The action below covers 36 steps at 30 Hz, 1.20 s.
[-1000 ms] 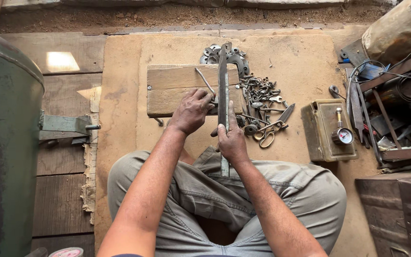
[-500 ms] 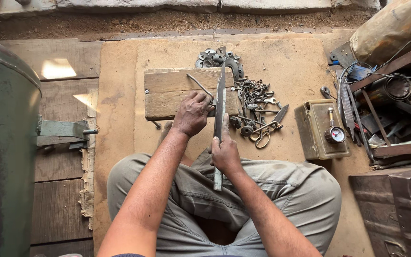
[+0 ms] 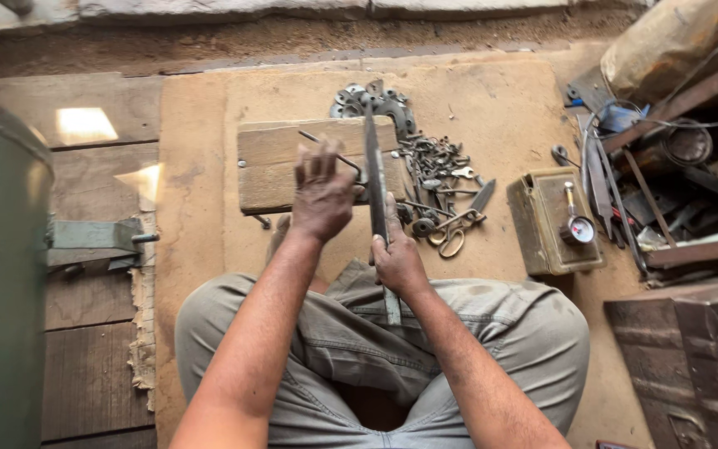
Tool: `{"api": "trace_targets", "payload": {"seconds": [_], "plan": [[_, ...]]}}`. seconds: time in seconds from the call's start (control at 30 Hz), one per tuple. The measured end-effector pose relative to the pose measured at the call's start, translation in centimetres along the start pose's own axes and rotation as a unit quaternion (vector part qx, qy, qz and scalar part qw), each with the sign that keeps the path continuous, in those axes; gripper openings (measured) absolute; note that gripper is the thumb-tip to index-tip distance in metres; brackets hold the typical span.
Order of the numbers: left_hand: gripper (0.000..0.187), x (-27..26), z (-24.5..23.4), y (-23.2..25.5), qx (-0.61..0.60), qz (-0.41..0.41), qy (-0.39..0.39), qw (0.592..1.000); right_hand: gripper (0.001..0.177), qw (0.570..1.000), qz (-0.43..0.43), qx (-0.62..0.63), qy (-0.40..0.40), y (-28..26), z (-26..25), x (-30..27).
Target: The person sits on the floor and uses the edge of a large blade to scrape residue off small metal mechanical parts, picking them up from a pile and placing them back down after scraping.
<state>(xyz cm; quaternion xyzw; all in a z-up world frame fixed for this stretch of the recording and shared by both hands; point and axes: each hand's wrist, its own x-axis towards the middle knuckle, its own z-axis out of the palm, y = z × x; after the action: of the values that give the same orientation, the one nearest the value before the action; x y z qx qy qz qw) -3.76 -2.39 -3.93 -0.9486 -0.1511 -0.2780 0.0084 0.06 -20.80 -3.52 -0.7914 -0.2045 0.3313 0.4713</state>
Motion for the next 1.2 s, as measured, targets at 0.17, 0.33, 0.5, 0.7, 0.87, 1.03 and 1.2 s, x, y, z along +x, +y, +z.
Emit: {"api": "trace_targets", "payload": {"seconds": [0.17, 0.33, 0.5, 0.7, 0.87, 1.03, 1.2], "plan": [[0.018, 0.9, 0.3, -1.0, -0.135, 0.008, -0.078, 0.988, 0.083, 0.998, -0.009, 0.067, -0.008, -0.7, -0.3, 0.0], [0.021, 0.6, 0.6, -0.8, -0.192, -0.034, -0.129, 0.972, 0.084, 0.995, 0.023, 0.091, -0.042, -1.5, -1.5, 0.3], [0.014, 0.5, 1.6, -0.3, -0.264, -0.102, -0.055, 0.957, 0.086, 0.991, 0.036, 0.103, -0.076, -2.0, -2.2, 0.6], [0.018, 1.1, 1.7, 0.5, -0.298, -0.138, -0.02, 0.944, 0.089, 0.966, 0.064, 0.232, -0.097, -2.4, -2.3, 0.9], [0.021, 0.9, 2.7, 0.3, -0.296, -0.178, -0.036, 0.938, 0.09, 0.944, 0.057, 0.305, -0.109, -2.5, -2.7, 0.1], [0.016, 0.7, 2.8, 0.2, -0.322, -0.184, -0.032, 0.928, 0.088, 0.945, 0.061, 0.304, -0.106, -2.9, -3.0, -0.1], [0.012, 0.6, 2.2, 0.4, -0.332, -0.186, -0.066, 0.922, 0.087, 0.948, 0.047, 0.298, -0.102, -3.0, -3.0, -0.4]]}}
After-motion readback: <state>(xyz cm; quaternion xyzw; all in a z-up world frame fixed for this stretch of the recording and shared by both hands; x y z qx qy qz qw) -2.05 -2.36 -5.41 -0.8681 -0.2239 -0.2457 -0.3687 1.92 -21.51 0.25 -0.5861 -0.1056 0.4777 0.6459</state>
